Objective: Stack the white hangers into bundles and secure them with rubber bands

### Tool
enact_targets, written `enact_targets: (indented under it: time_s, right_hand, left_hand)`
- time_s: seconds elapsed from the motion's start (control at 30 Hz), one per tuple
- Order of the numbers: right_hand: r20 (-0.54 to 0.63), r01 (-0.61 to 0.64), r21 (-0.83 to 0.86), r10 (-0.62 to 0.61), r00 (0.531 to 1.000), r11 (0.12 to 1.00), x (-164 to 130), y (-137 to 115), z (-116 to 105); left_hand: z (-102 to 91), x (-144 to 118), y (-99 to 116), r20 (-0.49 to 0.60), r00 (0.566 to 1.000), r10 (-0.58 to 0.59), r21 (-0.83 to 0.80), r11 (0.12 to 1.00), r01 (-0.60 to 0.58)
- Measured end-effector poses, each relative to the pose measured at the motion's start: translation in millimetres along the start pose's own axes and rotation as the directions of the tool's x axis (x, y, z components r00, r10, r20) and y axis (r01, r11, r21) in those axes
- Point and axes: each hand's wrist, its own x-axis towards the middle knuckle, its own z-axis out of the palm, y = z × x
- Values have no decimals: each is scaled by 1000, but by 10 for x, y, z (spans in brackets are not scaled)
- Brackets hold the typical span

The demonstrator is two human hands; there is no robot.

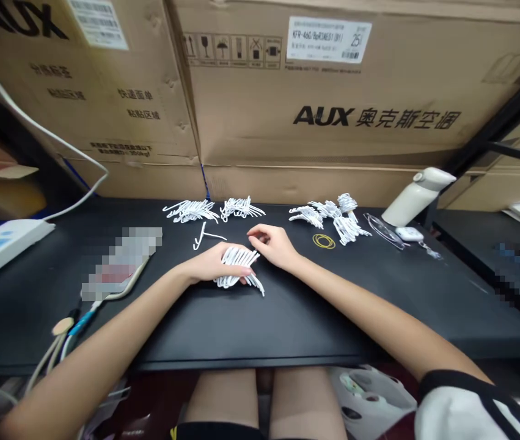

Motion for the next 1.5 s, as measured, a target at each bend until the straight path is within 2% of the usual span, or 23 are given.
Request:
enact_targets:
  time_s: [0.1, 0.17, 0.3, 0.4, 0.5, 0.63, 0.73, 0.8, 0.87, 0.93, 1.0, 1.07, 1.17, 1.3, 1.43, 1.5]
  right_hand:
    - [137, 132, -58, -124, 983, 990, 244, -15, 129]
    - [251, 195, -32, -181, 951, 980, 398, -23, 237]
    - [294, 257, -55, -231, 928, 965, 609, -16, 458]
    - [338, 250, -76, -211, 917, 965, 658, -20, 533]
    - [376, 232, -130, -169, 911, 964, 636, -40, 464]
    - [417, 270, -287, -134, 899, 919, 514, -72, 188]
    - [344, 197, -434, -40, 938, 879, 340, -50, -79]
    - [260, 108, -434, 10, 965, 894, 191, 3, -243]
    - [177, 12, -324, 49, 983, 946, 36, 72, -366]
    - [74, -74, -122, 83, 994, 990, -103, 125, -436]
    - [-8, -111, 57, 112, 994, 992, -204, 133, -462]
    - [-23, -113, 159, 118, 993, 981, -261, 90, -468]
    - [14, -83, 200, 82, 997, 976, -292, -26, -483]
    - [61, -44, 126, 37, 997, 991, -327, -144, -509]
    - [-3, 7, 42, -7, 1000, 999, -354, -170, -516]
    - [2, 26, 5, -26, 1000, 1000, -356, -166, -519]
  left_hand:
    - [-8, -4, -9, 5, 1000, 11, 42, 999, -11]
    - [-13, -9, -11, 6, 1000, 11, 49, 999, -12]
    - [-12, -23, -8, 17, 1000, 7, 77, 997, -8]
    - [-8, -25, -10, 22, 1000, 7, 73, 997, -9]
    - [-9, -15, -16, 2, 1000, 17, 77, 997, -17]
    - [-22, -2, -12, 25, 1000, 16, 69, 997, -18]
    - [-23, -6, 0, 27, 1000, 0, 48, 999, -1]
    - [-15, -8, 5, 15, 1000, -2, 12, 1000, 2]
    - [-3, -1, 3, -6, 1000, 3, -48, 999, -3]
    - [10, 15, -6, -47, 999, 12, -106, 994, -17]
    - [21, 36, -21, -103, 995, 19, -135, 990, -33]
    - [30, 54, -35, -158, 987, 16, -134, 990, -38]
    - [40, 66, -41, -232, 973, -6, -114, 993, -21]
    - [56, 69, -21, -317, 948, -13, -92, 996, -17]
    - [68, 85, -12, -388, 922, -7, -113, 993, -41]
    - [69, 95, -19, -419, 908, 2, -126, 990, -60]
